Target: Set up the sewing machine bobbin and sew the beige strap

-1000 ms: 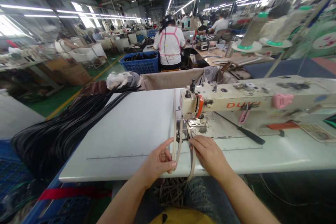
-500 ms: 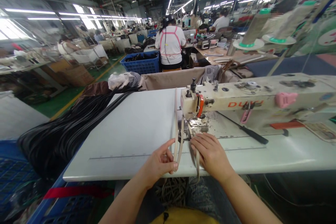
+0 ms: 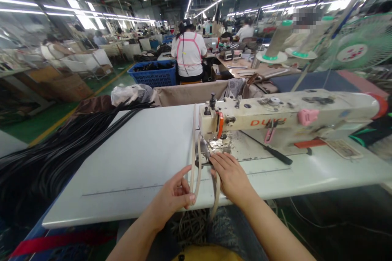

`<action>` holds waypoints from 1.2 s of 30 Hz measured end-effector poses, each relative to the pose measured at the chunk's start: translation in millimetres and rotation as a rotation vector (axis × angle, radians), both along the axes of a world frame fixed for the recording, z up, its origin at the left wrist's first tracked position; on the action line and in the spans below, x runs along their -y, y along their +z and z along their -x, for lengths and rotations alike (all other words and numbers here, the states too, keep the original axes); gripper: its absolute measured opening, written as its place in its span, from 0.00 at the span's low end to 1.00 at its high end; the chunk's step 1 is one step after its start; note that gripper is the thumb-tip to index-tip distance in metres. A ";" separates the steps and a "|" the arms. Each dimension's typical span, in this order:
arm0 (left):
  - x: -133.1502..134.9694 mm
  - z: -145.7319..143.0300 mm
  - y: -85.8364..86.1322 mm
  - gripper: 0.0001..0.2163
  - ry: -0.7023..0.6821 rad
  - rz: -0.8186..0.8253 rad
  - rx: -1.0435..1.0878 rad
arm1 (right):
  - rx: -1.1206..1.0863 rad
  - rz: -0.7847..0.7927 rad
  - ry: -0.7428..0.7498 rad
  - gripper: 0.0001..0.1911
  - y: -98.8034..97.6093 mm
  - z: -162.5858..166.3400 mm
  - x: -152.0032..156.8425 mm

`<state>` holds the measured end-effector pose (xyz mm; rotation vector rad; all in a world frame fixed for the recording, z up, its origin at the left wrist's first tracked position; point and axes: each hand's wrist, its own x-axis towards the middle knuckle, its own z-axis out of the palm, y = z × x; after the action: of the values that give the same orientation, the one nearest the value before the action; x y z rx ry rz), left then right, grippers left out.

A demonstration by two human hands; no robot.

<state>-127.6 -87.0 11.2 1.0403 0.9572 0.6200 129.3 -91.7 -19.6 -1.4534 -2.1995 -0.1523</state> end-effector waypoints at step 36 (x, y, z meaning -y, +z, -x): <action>7.5 23.4 6.1 0.27 0.135 0.213 0.051 | 0.064 -0.039 0.105 0.19 -5.8 -7.0 13.4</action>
<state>-150.9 -94.4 17.4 0.7725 1.0305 0.6373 136.3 -105.0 -25.4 -1.3261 -2.3055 -0.2078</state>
